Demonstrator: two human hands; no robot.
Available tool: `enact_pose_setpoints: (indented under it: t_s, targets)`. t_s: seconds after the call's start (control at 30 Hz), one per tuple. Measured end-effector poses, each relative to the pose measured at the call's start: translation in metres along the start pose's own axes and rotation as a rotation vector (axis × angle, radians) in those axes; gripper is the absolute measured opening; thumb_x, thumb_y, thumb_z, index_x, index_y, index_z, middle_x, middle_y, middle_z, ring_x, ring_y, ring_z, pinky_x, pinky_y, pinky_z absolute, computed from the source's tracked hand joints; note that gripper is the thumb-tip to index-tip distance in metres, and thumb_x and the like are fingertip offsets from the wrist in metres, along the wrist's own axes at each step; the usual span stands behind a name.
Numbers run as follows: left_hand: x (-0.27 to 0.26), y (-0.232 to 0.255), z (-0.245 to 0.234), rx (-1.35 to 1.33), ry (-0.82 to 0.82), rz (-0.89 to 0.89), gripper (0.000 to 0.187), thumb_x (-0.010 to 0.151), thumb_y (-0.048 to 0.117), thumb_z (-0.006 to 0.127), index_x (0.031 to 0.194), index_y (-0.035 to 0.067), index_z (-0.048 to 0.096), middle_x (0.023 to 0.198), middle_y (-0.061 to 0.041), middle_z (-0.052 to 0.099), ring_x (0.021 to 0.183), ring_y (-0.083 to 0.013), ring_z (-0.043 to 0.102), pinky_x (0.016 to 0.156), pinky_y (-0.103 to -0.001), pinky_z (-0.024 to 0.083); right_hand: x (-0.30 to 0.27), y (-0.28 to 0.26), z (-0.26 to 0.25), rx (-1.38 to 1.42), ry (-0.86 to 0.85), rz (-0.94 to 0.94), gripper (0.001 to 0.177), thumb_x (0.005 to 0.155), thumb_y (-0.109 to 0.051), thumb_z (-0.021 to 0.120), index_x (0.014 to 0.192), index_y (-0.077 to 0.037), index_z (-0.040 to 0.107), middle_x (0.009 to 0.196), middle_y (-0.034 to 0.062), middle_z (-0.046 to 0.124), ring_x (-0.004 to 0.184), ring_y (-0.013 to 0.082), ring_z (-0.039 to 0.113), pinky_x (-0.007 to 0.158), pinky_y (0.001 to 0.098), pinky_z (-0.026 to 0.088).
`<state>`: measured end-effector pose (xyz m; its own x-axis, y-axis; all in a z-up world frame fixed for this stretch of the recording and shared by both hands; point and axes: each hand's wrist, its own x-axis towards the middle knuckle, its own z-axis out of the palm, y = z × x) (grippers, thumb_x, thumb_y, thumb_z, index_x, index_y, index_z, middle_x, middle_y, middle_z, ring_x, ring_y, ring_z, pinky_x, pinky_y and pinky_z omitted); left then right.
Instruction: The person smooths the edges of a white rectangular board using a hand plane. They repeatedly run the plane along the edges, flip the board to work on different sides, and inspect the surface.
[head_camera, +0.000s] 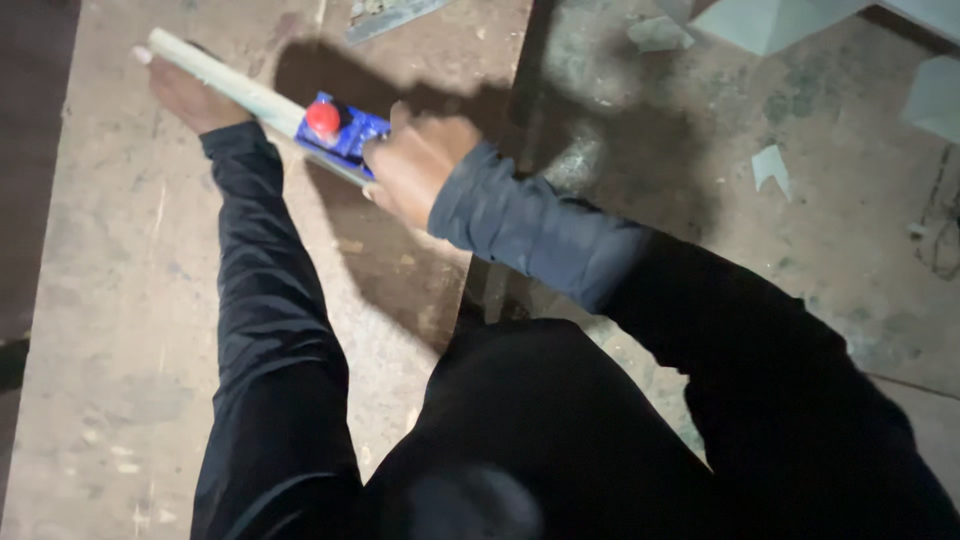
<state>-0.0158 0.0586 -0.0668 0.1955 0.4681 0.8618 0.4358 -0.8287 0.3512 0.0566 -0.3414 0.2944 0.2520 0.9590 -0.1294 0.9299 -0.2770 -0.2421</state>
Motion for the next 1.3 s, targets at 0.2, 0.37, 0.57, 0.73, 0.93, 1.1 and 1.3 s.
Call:
enact_pose_setpoints:
  t_s: [0.2,0.37,0.57,0.73,0.93,1.1,1.3]
  targets:
    - [-0.011,0.006,0.004,-0.007,-0.006,-0.128,0.026,0.102,0.018,0.064,0.122,0.001,0.063,0.109,-0.020,0.067,0.103,-0.0425,0.061,0.092,-0.053,0.047,-0.148,0.049,0.003,-0.005,0.298,-0.159,0.041,0.092,-0.035,0.074,0.117,-0.005,0.063,0.092,0.0189,0.060,0.063,0.0326,0.064,0.051,0.0452,0.052]
    - [-0.005,0.041,-0.004,0.137,0.025,0.010,0.041,0.103,0.022,0.057,0.130,-0.008,0.055,0.121,-0.028,0.062,0.113,-0.0466,0.056,0.099,-0.054,0.043,-0.210,0.062,-0.002,-0.033,-0.210,0.194,0.046,0.083,-0.042,0.071,0.120,-0.015,0.063,0.087,0.0188,0.060,0.070,0.0353,0.065,0.060,0.0484,0.055]
    - [0.026,0.109,-0.038,-0.789,-0.017,-0.763,0.056,0.112,0.038,0.033,0.071,0.002,0.047,0.061,-0.009,0.050,0.056,-0.0227,0.048,0.056,-0.043,0.037,-0.124,0.041,0.001,-0.103,0.044,-0.027,0.041,0.085,-0.039,0.073,0.112,-0.009,0.067,0.088,0.0190,0.060,0.070,0.0357,0.065,0.061,0.0476,0.056]
    - [0.045,0.132,-0.053,-0.724,0.013,-0.681,0.053,0.112,0.036,0.035,0.075,0.000,0.051,0.066,-0.010,0.055,0.061,-0.0225,0.053,0.060,-0.043,0.041,-0.023,0.005,-0.003,-0.127,0.065,-0.008,0.036,0.082,-0.035,0.078,0.105,-0.008,0.072,0.096,0.0233,0.062,0.068,0.0384,0.068,0.055,0.0493,0.055]
    - [0.033,0.136,-0.038,-0.749,-0.019,-0.789,0.051,0.112,0.035,0.038,0.075,0.001,0.047,0.066,-0.004,0.045,0.064,-0.0174,0.042,0.058,-0.039,0.035,0.121,-0.035,-0.010,-0.084,0.183,-0.051,0.034,0.082,-0.036,0.082,0.088,-0.004,0.075,0.089,0.0266,0.069,0.075,0.0427,0.070,0.066,0.0529,0.056]
    - [0.025,0.139,-0.033,-0.900,0.037,-0.826,0.050,0.113,0.035,0.038,0.078,0.002,0.051,0.071,0.000,0.048,0.068,-0.0121,0.043,0.061,-0.035,0.037,0.210,-0.056,-0.012,-0.080,0.282,-0.112,0.038,0.080,-0.039,0.082,0.090,-0.003,0.077,0.090,0.0267,0.070,0.079,0.0434,0.071,0.070,0.0508,0.057]
    - [0.046,0.143,-0.045,-0.937,0.029,-0.753,0.048,0.109,0.037,0.039,0.084,0.001,0.059,0.069,-0.001,0.055,0.064,-0.0098,0.049,0.058,-0.031,0.041,0.165,-0.042,-0.003,0.048,0.257,-0.142,0.034,0.087,-0.035,0.079,0.100,-0.004,0.075,0.093,0.0250,0.070,0.083,0.0455,0.069,0.071,0.0557,0.054]
